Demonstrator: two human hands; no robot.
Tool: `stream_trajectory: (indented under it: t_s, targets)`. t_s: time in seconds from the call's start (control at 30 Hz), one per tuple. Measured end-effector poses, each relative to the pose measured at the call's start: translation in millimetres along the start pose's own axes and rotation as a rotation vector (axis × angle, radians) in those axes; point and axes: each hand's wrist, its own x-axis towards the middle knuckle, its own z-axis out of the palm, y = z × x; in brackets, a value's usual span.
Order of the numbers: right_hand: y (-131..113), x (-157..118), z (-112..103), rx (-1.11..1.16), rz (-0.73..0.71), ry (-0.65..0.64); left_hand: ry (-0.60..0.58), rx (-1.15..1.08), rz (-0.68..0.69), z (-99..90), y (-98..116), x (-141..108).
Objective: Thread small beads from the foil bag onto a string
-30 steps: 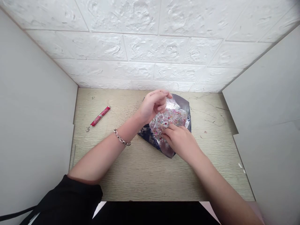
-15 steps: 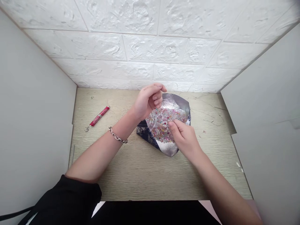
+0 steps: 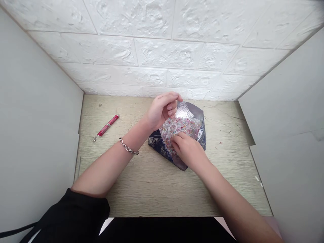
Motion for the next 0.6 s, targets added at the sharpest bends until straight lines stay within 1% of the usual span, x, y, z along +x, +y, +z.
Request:
stream_trajectory:
  t_s: [0.1,0.27,0.37,0.6]
  targets:
    - [0,1,1,-0.016,-0.003,0.002,0.009,0.007,-0.006,-1.1,-2,0]
    - [-1,2,3,-0.081,-0.035,-0.003,-0.038,-0.011,0.020,-4.2,-7,3]
    - [-2,2,5,-0.107,-0.047,0.010,-0.044,-0.004,0.021,-5.5,-10,4]
    - [-2,1,6,-0.068,-0.070,0.029,-0.030,0.025,0.059,-5.3,-12,4]
